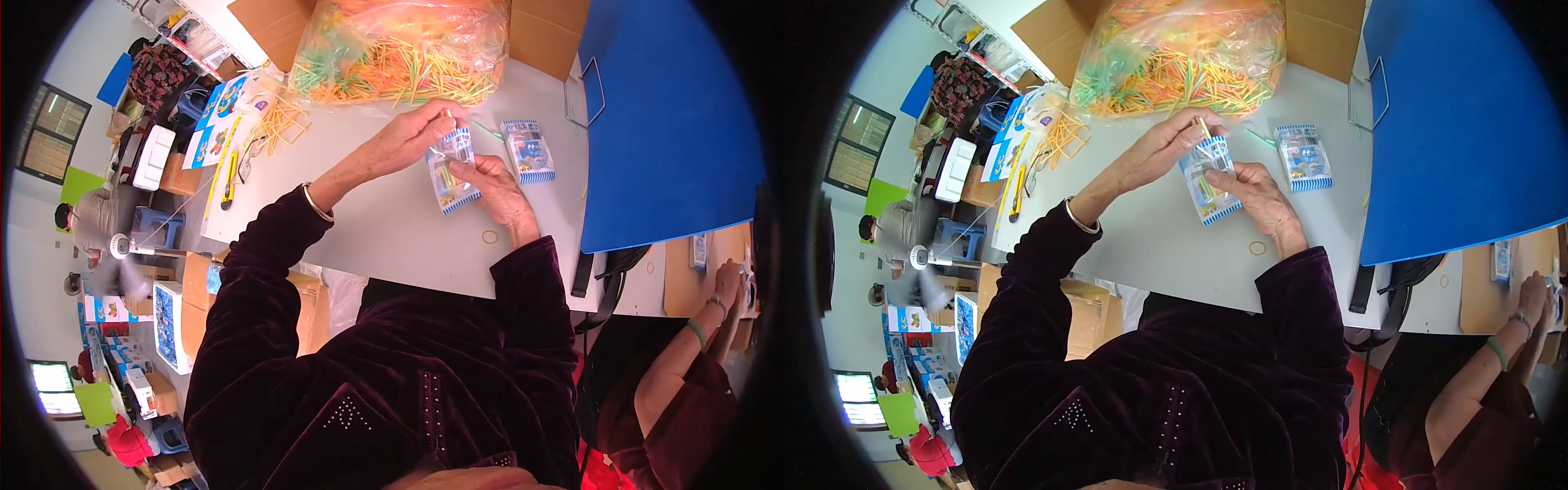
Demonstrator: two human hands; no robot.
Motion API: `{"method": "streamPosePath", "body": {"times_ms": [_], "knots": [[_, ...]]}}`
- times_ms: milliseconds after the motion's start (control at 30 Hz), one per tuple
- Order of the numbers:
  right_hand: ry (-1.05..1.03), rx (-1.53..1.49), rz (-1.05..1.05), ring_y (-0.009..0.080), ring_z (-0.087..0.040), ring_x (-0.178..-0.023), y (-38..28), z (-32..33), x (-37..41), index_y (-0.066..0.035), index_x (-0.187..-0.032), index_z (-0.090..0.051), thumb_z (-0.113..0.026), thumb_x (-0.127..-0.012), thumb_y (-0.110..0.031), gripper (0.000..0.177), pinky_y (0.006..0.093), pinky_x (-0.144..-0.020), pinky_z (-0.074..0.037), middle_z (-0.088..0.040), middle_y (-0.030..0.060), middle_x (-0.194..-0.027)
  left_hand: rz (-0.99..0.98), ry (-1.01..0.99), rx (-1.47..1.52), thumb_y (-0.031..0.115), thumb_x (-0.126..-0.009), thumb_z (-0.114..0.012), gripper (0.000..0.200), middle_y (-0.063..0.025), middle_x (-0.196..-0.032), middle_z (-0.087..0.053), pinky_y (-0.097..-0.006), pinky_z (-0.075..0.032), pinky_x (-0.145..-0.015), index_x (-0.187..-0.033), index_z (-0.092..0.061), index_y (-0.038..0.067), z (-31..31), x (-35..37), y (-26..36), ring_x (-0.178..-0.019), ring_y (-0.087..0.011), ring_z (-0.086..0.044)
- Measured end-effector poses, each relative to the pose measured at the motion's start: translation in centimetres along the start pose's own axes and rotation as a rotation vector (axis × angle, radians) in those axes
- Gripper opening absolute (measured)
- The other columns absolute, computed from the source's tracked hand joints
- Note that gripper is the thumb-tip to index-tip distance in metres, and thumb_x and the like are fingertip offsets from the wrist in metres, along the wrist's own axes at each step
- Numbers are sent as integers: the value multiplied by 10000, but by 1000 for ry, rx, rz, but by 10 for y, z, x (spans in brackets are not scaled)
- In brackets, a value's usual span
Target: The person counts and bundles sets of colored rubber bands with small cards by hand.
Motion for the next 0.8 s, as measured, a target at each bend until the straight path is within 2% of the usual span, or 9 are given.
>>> {"method": "streamPosePath", "body": {"times_ms": [67,133,167,233,267,333,567,633,800], "knots": [[-48,22,24,71,-571,-773,0,-4,-1,-19,-976,-627,-619,-831,-196,229,222,-714,-451,-628,8,-864,61,-43,-117,257,-948,-389,326,-70,-1069,-552,-282,-395,-881,-1165,-436,19,-3,2,1,-1005,-145,-504],[-37,-3,20,69,-570,-778,-3,-6,1,-19,-981,-625,-616,-834,-197,231,219,-715,-449,-627,7,-873,85,5,-350,273,-950,-377,331,-59,-1006,-580,-271,-418,-843,-1098,-497,2,3,0,0,-945,-127,-534],[-27,-26,16,68,-568,-782,-3,-5,2,-19,-986,-623,-613,-836,-198,234,216,-717,-446,-627,6,-882,85,4,-350,273,-950,-377,331,-59,-1006,-580,-271,-418,-843,-1098,-497,2,8,-2,-6,-945,-127,-534],[-11,-30,16,66,-568,-783,-2,-2,0,-17,-989,-622,-610,-839,-201,238,216,-716,-445,-626,6,-885,6,15,-153,270,-949,-379,336,-44,-909,-608,-252,-439,-782,-1009,-561,-5,17,-6,-10,-859,-99,-555],[3,-33,14,65,-567,-783,0,0,0,-15,-992,-620,-607,-841,-205,243,216,-716,-444,-625,5,-889,7,14,-154,270,-949,-379,336,-44,-909,-608,-252,-439,-782,-1009,-561,-5,15,-6,-15,-859,-99,-555],[3,-33,18,62,-566,-784,1,-2,-1,-14,-992,-620,-605,-843,-207,245,214,-715,-443,-625,4,-890,77,161,276,239,-942,-404,315,-34,-837,-618,-233,-444,-737,-928,-604,-5,16,-3,-16,-805,-77,-554],[16,43,36,56,-556,-774,-1,-1,-1,-13,-994,-621,-607,-842,-210,249,214,-716,-437,-624,3,-885,90,160,85,251,-932,-427,319,-62,-899,-632,-249,-446,-791,-915,-611,-9,5,1,-11,-857,-107,-575],[13,27,58,56,-555,-771,-9,-5,1,-11,-993,-620,-608,-840,-210,251,214,-715,-436,-624,2,-881,-70,221,109,261,-927,-434,331,-74,-933,-634,-262,-445,-811,-928,-608,-21,20,0,15,-880,-128,-581],[-21,-32,94,56,-553,-763,-10,-9,-1,-8,-990,-620,-614,-835,-207,252,211,-711,-434,-625,1,-870,54,229,265,258,-928,-427,332,-91,-955,-632,-276,-439,-840,-948,-604,-22,15,3,-5,-893,-148,-580]]}}
Point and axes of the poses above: each hand's wrist, its own x-axis away from the middle knuckle, its own z-axis out of the back of the hand, y = z × x, the point moved 8 cm from there along -x, towards the middle knuckle
